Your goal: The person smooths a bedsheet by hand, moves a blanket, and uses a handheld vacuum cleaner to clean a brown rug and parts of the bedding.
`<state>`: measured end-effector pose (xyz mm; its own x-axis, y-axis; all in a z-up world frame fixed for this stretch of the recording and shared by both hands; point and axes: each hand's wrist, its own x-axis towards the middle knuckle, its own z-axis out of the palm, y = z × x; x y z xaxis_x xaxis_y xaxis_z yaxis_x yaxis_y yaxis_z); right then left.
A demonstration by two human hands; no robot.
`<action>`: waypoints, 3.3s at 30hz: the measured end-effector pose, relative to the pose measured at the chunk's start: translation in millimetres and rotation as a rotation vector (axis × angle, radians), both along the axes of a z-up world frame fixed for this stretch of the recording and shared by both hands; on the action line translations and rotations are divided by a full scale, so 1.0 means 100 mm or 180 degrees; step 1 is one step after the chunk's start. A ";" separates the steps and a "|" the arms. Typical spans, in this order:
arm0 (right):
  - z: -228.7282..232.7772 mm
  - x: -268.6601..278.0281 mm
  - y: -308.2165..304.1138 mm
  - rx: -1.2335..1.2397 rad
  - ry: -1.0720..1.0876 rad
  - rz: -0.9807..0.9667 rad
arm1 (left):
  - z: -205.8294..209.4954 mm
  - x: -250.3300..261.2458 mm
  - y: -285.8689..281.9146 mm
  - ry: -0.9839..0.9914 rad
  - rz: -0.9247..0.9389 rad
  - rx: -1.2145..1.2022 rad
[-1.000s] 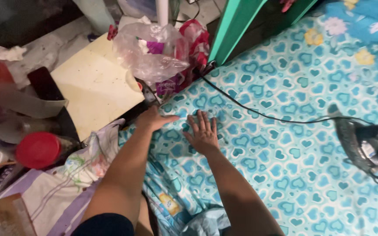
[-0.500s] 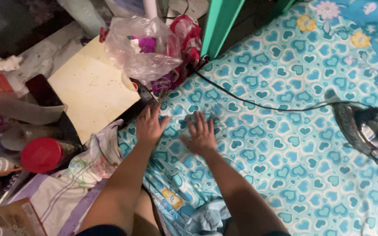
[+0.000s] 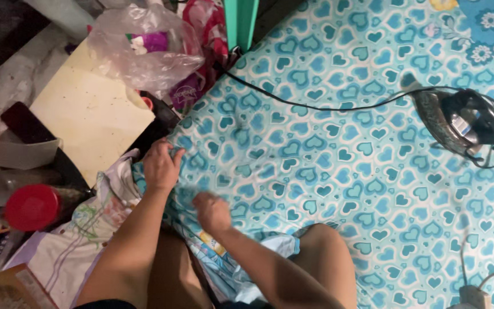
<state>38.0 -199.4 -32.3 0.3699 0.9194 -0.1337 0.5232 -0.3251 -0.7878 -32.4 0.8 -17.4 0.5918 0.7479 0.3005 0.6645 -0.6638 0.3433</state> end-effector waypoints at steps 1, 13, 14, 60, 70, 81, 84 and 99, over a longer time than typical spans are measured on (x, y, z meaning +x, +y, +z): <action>-0.01 -0.10 0.01 -0.0088 0.0125 -0.0001 | -0.02 -0.01 0.03 -0.0042 -0.0048 0.0053; -0.31 0.62 -0.07 0.0568 0.0391 0.0457 | 0.27 0.73 -0.27 0.0498 -0.0117 0.0673; -0.41 0.97 -0.08 0.0991 -0.1105 0.0600 | 0.32 0.94 -0.34 0.0456 -0.0383 0.0278; -0.15 3.99 -4.77 -0.0522 -0.1650 -0.3476 | -0.15 4.47 -3.96 0.0210 -0.2287 -0.0357; -0.24 3.97 -4.73 -0.0543 -0.1723 -0.3515 | -0.06 4.53 -3.87 0.0159 -0.1970 -0.0559; -0.48 3.92 -4.72 -0.0543 -0.1849 -0.3588 | -0.19 4.28 -3.99 -0.0755 -0.0807 -0.2393; -0.49 3.93 -4.73 -0.0516 -0.1914 -0.3570 | -0.11 4.23 -3.96 -0.0565 -0.0805 -0.2004; -0.51 3.91 -4.72 -0.0472 -0.1904 -0.3664 | 0.06 4.48 -4.01 0.0076 -0.1777 -0.0820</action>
